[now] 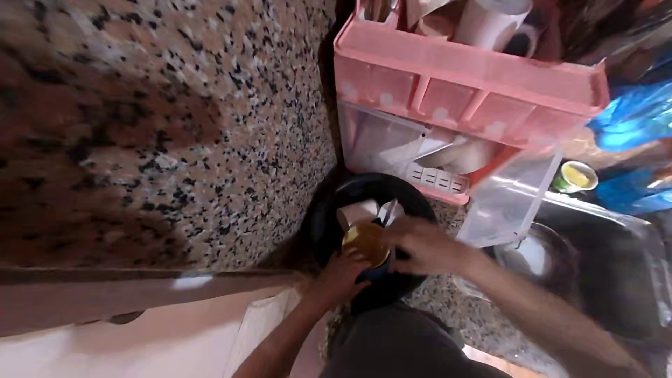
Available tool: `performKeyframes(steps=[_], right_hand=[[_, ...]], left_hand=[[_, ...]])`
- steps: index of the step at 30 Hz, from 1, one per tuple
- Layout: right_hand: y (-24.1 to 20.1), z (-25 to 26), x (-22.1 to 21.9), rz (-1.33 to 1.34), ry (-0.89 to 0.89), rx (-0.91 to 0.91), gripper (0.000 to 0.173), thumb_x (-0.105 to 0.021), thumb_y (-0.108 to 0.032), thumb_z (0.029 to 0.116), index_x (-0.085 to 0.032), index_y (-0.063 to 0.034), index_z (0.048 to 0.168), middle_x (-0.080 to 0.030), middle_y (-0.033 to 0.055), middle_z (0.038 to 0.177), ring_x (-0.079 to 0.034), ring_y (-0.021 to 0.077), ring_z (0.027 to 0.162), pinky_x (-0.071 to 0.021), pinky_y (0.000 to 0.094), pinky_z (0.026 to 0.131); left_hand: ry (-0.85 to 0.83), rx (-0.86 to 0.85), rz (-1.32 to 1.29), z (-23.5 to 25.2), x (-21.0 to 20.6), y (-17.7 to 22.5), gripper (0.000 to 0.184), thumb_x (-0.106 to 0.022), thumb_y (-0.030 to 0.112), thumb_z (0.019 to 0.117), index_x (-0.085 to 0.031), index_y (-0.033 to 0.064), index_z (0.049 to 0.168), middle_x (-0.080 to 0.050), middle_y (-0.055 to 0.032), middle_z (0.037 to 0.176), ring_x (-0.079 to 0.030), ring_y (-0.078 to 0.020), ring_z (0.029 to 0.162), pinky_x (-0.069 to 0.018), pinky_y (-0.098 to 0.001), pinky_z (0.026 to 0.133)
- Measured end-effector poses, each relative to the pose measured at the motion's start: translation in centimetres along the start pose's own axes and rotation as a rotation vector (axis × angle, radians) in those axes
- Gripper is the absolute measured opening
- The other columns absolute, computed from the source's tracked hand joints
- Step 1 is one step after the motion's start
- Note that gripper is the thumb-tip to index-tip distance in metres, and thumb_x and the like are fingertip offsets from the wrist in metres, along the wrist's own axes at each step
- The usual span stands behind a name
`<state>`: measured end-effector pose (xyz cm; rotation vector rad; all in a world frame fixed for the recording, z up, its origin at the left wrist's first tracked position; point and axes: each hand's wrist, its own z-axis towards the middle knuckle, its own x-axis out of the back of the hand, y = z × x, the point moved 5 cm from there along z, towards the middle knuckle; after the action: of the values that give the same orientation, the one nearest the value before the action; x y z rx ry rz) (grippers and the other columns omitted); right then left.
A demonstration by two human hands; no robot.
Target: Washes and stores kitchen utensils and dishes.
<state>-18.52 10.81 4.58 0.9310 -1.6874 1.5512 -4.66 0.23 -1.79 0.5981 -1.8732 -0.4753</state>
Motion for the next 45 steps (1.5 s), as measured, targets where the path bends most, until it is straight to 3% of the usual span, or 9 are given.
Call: performKeyframes(steps=[4,14,22,25,29,31,34,40,45], right_hand=[[1.6,-0.1,-7.8,0.018,-0.052,-0.028,0.053,-0.079,-0.045,0.0872,-0.069,-0.0036,0.119,-0.065,0.0162,0.135,-0.044,0.0394,0.144,-0.0256,0.0698,0.118],[4.0,1.5,-7.7,0.469,0.391,0.082,0.042,-0.064,-0.033,0.1009,-0.070,0.0053,0.085,-0.068,0.0138,0.077,-0.066,0.0210,0.076,-0.0539,0.0421,0.080],[5.5,1.0,-7.2,1.020,0.510,-0.316,0.031,-0.053,-0.022,0.1060,-0.068,0.0005,0.090,-0.059,-0.0035,0.067,-0.055,0.0018,0.058,-0.0504,0.0228,0.058],[4.2,-0.2,-4.9,1.351,0.608,-1.066,0.041,-0.035,-0.023,0.1136,-0.063,0.0059,0.120,-0.069,0.0171,0.105,-0.068,0.0228,0.097,-0.0551,0.0416,0.094],[8.0,-0.7,-8.9,1.837,0.937,-0.870,0.056,-0.032,-0.049,0.1107,-0.051,-0.0045,0.139,-0.066,0.0187,0.122,-0.067,0.0297,0.107,-0.0580,0.0496,0.088],[7.6,-0.6,-8.4,1.913,0.926,-0.839,0.054,-0.032,-0.050,0.1099,-0.054,-0.0094,0.139,-0.067,0.0151,0.122,-0.067,0.0274,0.109,-0.0571,0.0484,0.091],[7.6,-1.0,-7.5,1.774,0.984,-0.755,0.051,-0.035,-0.044,0.1110,-0.060,-0.0033,0.129,-0.071,0.0157,0.112,-0.070,0.0259,0.102,-0.0593,0.0456,0.088],[8.1,-1.7,-6.2,1.548,1.054,-0.743,0.051,-0.035,-0.042,0.1120,-0.061,-0.0013,0.127,-0.071,0.0143,0.110,-0.070,0.0224,0.100,-0.0594,0.0421,0.086],[8.3,-1.5,-5.8,1.525,1.076,-0.720,0.044,-0.041,-0.038,0.1107,-0.062,-0.0033,0.129,-0.070,0.0151,0.115,-0.069,0.0249,0.104,-0.0594,0.0453,0.087]], left_hand=[[0.097,-0.087,0.030,-0.2,0.1,-0.5,0.031,-0.064,0.030,0.1011,-0.073,0.0059,0.119,-0.074,-0.0136,0.117,-0.064,-0.0338,0.122,-0.0273,-0.0649,0.118],[0.413,-0.242,-0.386,2.1,2.6,-1.8,0.027,-0.057,0.018,0.1024,-0.075,-0.0016,0.099,-0.074,-0.0091,0.096,-0.068,-0.0094,0.094,-0.0536,-0.0300,0.093],[0.482,0.091,-0.619,1.6,2.7,-4.3,0.062,-0.070,0.034,0.0949,-0.051,0.0005,0.143,-0.060,-0.0166,0.138,-0.058,-0.0214,0.128,-0.0480,-0.0393,0.109],[0.351,0.096,-0.445,0.8,1.9,-2.7,0.096,-0.087,0.046,0.0755,-0.045,0.0046,0.151,-0.048,-0.0168,0.152,-0.047,-0.0259,0.141,-0.0422,-0.0437,0.116],[0.266,-0.104,0.051,1.3,0.3,-1.0,0.047,-0.082,0.047,0.0816,-0.072,0.0038,0.098,-0.065,-0.0184,0.129,-0.044,-0.0407,0.142,-0.0261,-0.0581,0.122],[0.344,-0.285,0.234,1.5,0.1,-1.1,0.053,-0.074,0.054,0.0864,-0.064,0.0045,0.070,-0.070,-0.0138,0.078,-0.070,-0.0372,0.093,-0.0446,-0.0582,0.106],[0.479,-0.277,0.130,1.8,1.2,-1.8,0.062,-0.069,0.059,0.0873,-0.051,0.0066,0.058,-0.056,-0.0098,0.055,-0.062,-0.0281,0.058,-0.0527,-0.0494,0.066],[0.422,0.456,-0.957,2.9,4.3,-4.4,0.039,-0.062,0.038,0.1020,-0.072,0.0002,0.101,-0.072,-0.0101,0.092,-0.070,-0.0173,0.086,-0.0588,-0.0406,0.082],[0.374,0.514,-1.424,3.1,2.8,-4.9,0.049,-0.042,0.051,0.1073,-0.064,0.0125,0.127,-0.071,-0.0075,0.113,-0.069,-0.0200,0.105,-0.0578,-0.0427,0.091]])
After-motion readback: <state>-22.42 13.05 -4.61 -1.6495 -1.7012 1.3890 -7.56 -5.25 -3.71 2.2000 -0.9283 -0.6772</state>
